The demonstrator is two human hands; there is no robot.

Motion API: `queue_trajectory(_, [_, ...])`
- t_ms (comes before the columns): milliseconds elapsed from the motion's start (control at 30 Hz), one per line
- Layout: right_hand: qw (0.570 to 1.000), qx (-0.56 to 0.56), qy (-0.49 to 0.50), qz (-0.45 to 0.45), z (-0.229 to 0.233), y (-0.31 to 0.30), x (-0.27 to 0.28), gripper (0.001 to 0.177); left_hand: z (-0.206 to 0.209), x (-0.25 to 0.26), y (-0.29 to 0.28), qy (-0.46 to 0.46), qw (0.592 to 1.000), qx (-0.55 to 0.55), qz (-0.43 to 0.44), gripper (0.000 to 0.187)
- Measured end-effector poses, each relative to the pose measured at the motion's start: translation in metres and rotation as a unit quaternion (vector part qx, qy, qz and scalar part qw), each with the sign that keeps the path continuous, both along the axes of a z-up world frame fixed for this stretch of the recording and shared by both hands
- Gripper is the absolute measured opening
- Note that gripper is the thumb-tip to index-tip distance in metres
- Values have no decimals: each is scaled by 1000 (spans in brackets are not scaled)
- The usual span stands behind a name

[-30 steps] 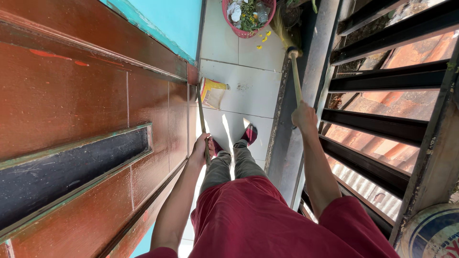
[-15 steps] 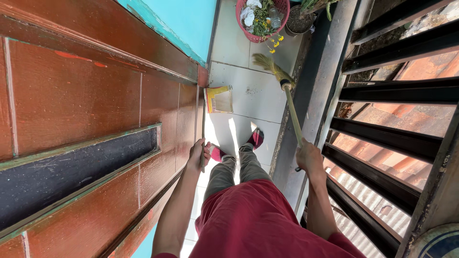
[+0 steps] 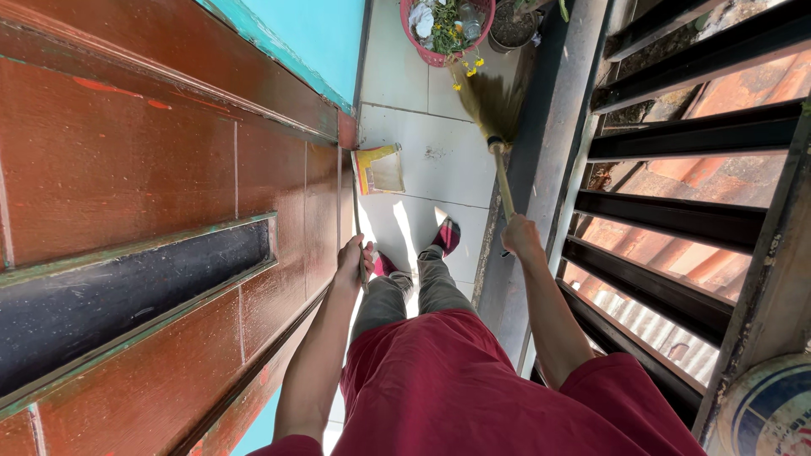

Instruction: The person sweeps debris from a balcony floor into a dustpan using a broom and then picks up a flowerpot.

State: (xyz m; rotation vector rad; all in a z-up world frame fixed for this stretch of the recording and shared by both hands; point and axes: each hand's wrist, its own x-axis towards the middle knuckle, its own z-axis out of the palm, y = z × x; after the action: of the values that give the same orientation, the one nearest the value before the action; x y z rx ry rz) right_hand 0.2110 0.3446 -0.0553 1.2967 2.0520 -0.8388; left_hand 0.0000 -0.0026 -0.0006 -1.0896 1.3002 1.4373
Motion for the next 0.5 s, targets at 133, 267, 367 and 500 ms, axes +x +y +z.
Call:
queue_trajectory(133, [999, -52, 12, 0, -1, -52, 43, 52, 22, 3, 2, 7, 997, -35, -64, 26])
queue_trajectory(267, [995, 24, 100, 15, 45, -122, 91, 52, 27, 0, 0, 37, 992, -40, -110, 22])
queue_trajectory(367, [984, 22, 168, -56, 104, -172, 110, 53, 24, -1, -6, 66, 990, -21, -122, 24])
queue_trajectory(500, [948, -116, 161, -249, 168, -195, 121, 54, 24, 3, -15, 88, 990, 12, -109, 23])
